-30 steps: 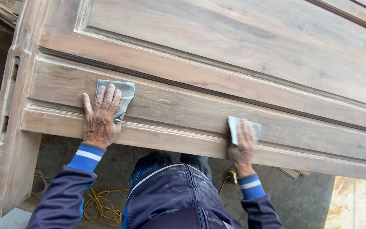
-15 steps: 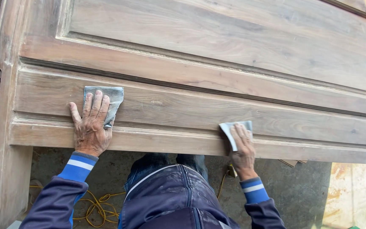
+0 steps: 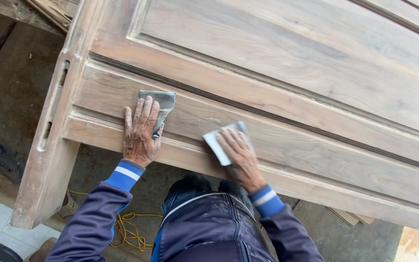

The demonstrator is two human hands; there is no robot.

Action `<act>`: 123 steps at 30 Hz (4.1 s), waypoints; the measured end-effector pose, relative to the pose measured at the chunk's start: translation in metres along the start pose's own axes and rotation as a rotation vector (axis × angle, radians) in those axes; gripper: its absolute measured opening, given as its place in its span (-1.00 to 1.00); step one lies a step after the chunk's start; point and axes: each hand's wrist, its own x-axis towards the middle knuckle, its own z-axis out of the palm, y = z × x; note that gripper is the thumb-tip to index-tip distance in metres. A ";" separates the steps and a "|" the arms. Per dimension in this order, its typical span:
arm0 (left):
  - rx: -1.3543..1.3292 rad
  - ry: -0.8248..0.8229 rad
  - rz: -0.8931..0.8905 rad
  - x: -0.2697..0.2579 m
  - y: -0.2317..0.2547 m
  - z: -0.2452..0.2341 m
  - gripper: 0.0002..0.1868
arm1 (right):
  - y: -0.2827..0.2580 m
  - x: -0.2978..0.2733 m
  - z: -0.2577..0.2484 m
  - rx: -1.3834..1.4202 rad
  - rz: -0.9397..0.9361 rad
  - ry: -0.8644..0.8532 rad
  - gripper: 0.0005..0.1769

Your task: Sanding a wooden door by hand using sandpaper.

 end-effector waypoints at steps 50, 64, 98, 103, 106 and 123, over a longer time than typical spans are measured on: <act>0.161 -0.034 -0.181 0.001 -0.105 -0.041 -0.15 | 0.073 -0.054 0.001 -0.145 0.464 0.254 -0.20; -0.054 -0.262 0.101 0.023 0.209 0.094 0.09 | 0.134 -0.145 -0.075 -0.084 0.512 0.219 -0.19; 0.024 -0.365 0.377 0.035 0.455 0.203 -0.16 | 0.316 -0.342 -0.202 -0.061 0.498 0.235 -0.28; 0.069 -0.364 0.367 0.031 0.456 0.205 -0.17 | 0.446 -0.456 -0.270 -0.387 0.708 0.344 -0.39; 0.027 -0.339 0.357 0.030 0.456 0.204 -0.18 | 0.463 -0.457 -0.260 -0.294 1.010 0.419 -0.53; 0.057 -0.358 0.355 0.029 0.457 0.206 -0.18 | 0.452 -0.490 -0.257 -0.366 0.958 0.367 -0.42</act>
